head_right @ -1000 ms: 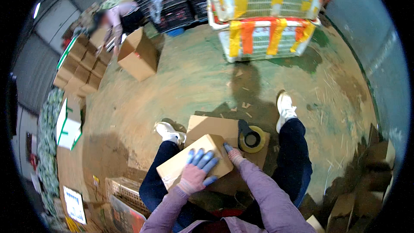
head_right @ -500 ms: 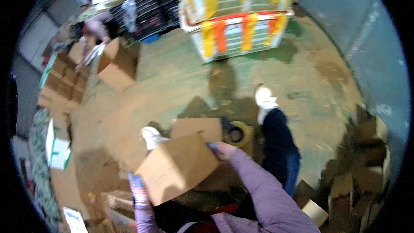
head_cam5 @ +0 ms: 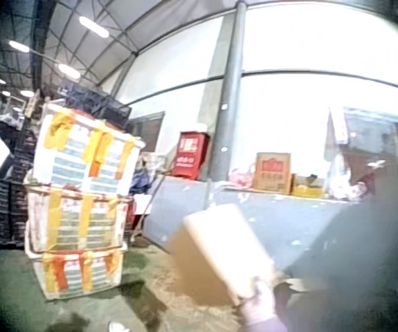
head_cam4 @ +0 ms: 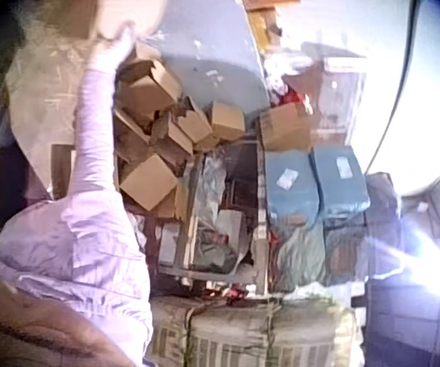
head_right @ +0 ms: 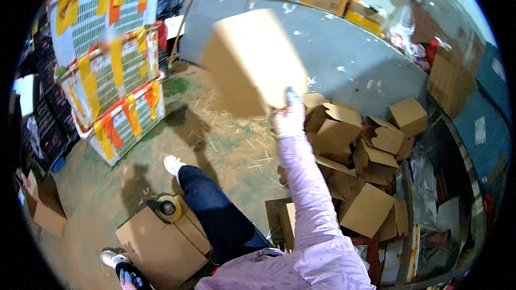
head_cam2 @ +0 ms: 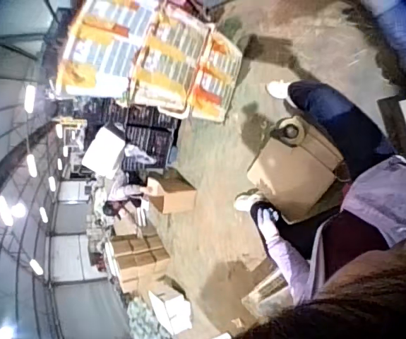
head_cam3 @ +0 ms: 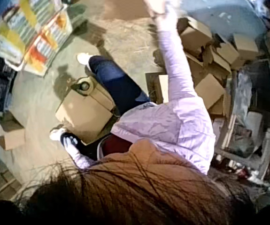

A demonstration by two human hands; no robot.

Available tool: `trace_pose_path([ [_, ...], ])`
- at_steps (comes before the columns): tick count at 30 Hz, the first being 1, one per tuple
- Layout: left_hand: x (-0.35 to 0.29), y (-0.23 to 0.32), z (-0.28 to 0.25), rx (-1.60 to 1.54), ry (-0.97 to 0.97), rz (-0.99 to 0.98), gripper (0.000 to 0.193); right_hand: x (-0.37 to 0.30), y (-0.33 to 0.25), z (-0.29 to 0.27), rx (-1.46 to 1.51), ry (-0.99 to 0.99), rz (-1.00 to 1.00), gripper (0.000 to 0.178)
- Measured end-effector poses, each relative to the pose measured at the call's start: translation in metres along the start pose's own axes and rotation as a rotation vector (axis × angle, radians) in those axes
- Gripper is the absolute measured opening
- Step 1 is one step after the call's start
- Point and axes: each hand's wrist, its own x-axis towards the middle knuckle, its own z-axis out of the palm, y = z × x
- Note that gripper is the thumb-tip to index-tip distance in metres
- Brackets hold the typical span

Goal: The person assembles cardboard boxes by hand, folding the flaps and securing the bottom with a tape dispenser.

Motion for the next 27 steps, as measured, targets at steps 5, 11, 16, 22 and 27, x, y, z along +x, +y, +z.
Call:
trace_pose_path([
  [5,0.025,-0.008,0.005,0.056,-0.28,0.129,0.028,-0.032,-0.057,-0.068,0.189,0.253,-0.022,0.014],
  [11,-0.005,0.011,0.047,-0.144,-0.126,0.007,0.017,-0.08,0.104,-0.04,0.094,-0.046,0.685,0.003],
  [16,0.043,-0.054,0.069,0.461,0.059,0.102,0.04,-0.198,0.278,-0.002,-0.304,-0.331,1.201,0.005],
  [22,0.036,-0.112,0.051,0.897,0.409,-0.544,0.072,-0.287,0.364,-0.074,-1.723,-1.204,0.777,0.047],
  [27,0.078,-0.13,0.032,1.148,0.528,-0.491,0.062,-0.308,0.399,-0.099,-2.031,-1.701,0.608,0.077],
])
